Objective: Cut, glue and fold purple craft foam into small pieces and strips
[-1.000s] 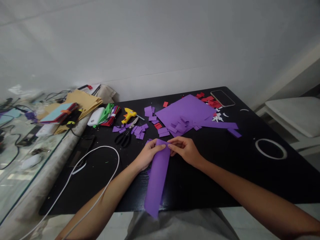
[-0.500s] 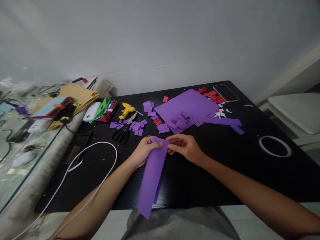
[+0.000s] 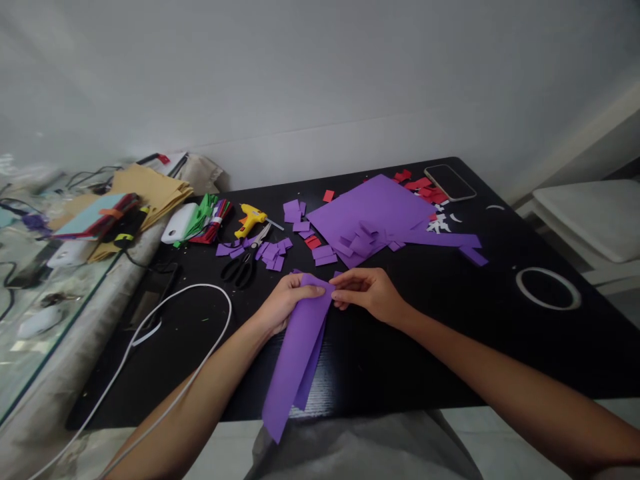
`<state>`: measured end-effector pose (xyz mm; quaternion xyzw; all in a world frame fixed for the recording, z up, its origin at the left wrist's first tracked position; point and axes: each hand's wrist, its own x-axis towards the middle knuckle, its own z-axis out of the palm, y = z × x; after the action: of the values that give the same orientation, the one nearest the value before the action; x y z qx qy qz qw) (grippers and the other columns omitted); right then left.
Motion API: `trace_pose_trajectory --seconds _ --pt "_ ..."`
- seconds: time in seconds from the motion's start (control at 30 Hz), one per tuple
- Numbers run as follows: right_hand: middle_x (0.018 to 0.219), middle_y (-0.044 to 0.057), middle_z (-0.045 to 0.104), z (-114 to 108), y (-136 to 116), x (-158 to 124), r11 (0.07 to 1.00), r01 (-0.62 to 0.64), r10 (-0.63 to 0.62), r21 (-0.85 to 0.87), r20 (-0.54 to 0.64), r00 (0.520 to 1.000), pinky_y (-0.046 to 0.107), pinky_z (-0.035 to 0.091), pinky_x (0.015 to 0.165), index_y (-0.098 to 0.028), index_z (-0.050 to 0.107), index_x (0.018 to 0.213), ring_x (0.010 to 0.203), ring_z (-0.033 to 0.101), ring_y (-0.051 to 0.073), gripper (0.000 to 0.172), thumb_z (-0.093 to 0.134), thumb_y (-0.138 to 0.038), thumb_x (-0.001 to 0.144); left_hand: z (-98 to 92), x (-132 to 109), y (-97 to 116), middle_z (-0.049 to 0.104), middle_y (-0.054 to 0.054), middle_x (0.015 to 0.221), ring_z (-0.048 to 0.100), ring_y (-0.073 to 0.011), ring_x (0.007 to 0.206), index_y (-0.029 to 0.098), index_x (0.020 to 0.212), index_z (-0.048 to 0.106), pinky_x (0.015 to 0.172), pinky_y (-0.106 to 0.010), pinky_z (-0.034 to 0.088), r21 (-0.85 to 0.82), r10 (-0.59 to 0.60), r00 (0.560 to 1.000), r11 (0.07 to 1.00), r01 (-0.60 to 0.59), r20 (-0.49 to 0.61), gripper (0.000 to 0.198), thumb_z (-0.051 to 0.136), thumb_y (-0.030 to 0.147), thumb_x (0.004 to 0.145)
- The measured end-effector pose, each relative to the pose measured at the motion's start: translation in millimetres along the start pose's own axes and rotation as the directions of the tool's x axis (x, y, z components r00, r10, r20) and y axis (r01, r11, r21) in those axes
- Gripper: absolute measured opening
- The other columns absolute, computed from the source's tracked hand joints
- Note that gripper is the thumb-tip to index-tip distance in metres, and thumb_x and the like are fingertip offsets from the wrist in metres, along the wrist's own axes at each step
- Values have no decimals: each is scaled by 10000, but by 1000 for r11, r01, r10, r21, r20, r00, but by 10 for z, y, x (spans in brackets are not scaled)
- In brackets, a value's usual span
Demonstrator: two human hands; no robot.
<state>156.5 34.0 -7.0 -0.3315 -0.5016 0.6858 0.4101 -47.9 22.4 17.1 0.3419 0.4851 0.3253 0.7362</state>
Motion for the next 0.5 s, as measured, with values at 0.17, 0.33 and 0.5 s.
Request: trace_pose_trajectory --seconds 0.17,0.33,0.5 --pt "715 30 758 -2 6 -6 1000 0 0 15 15 1000 308 634 627 -177 786 909 625 725 168 253 875 -290 701 5 -13 5 758 -74 719 664 -148 559 105 826 770 558 -230 513 -7 -13 1000 1000 13 20 237 854 263 671" --pt "690 29 754 -1 -7 4 1000 -8 7 28 28 1000 293 630 609 -159 790 901 582 706 149 273 888 -286 681 -2 -12 4 758 -75 716 663 -140 565 100 825 778 551 -213 500 -26 -21 999 999 22 33 235 860 247 662" --pt "693 37 756 2 -19 11 999 -20 18 34 37 999 278 626 610 -145 791 896 601 715 152 291 899 -289 667 -23 0 -4 764 -96 746 677 -155 587 87 859 785 578 -229 522 -22 -49 998 999 50 31 282 868 253 647"
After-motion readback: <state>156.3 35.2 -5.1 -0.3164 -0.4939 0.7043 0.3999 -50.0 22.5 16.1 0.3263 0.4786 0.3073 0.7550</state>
